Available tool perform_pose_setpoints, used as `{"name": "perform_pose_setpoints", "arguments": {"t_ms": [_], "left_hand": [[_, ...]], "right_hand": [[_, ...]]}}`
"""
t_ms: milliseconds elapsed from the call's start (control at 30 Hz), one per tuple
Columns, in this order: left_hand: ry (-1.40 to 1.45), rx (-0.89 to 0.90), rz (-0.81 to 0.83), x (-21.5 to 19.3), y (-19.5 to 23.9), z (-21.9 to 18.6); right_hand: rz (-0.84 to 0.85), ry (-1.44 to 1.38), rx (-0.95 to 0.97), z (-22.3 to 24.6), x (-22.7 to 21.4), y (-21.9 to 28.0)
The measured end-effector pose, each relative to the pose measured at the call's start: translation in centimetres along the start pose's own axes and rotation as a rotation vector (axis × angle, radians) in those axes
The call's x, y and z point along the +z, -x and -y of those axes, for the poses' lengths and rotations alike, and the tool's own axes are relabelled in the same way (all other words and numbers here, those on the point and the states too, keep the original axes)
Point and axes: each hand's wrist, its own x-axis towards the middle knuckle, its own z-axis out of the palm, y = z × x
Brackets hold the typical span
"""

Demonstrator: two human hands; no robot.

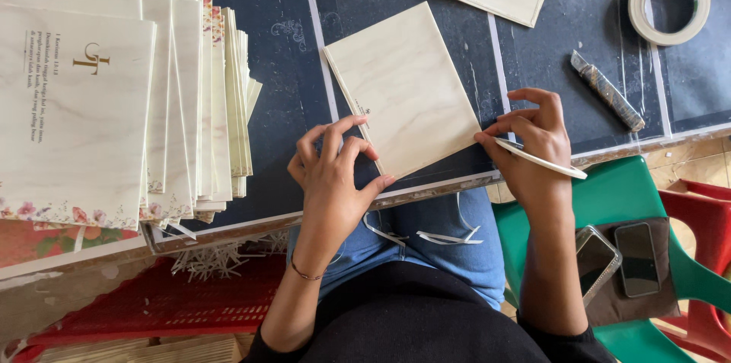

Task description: The person sits at a table and assembles floral-patterned envelopes by applying adhesive tape to the edges and folding the flaps closed. They handle stacks of envelopes, apply tape to the edges, fold the flaps, and place the finished envelopes into a red basket.

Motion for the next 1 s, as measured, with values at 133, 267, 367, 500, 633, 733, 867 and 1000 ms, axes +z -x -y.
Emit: {"name": "perform_pose_setpoints", "arguments": {"t_ms": [133, 267, 367, 500, 633, 733, 867, 1000], "left_hand": [[-0.020, 0.017, -0.016, 0.4, 0.1, 0.2], [-0.017, 0.038, -0.089, 0.3, 0.9, -0.5], [-0.052, -0.013, -0.228, 0.2, 0.7, 0.0], [-0.189, -0.034, -0.358, 0.8, 0.4, 0.7], [-0.182, 0.070, -0.307, 1.3, 1.3, 0.3], [-0.183, 0.129, -0.247, 1.3, 1.5, 1.2], [-0.143, 0.137, -0.177, 0.3, 1.4, 1.1], [-0.144, 0.135, -0.139, -0.2, 1.6, 0.9]], "right_hand": [[-0.008, 0.122, -0.007, 0.1, 0.8, 0.3], [0.031, 0.278, -0.101, -0.3, 1.7, 1.0], [0.192, 0.216, -0.271, 2.6, 0.9, 2.1], [0.256, 0.130, -0.363, 5.8, 3.7, 3.9], [0.144, 0.065, -0.421, 7.8, 7.9, 4.8], [0.058, 0.031, -0.400, 7.0, 9.6, 5.4], [0.081, -0.153, -0.359, 9.0, 6.4, 4.7], [0.064, -0.141, -0.344, 8.7, 4.9, 5.3]]}}
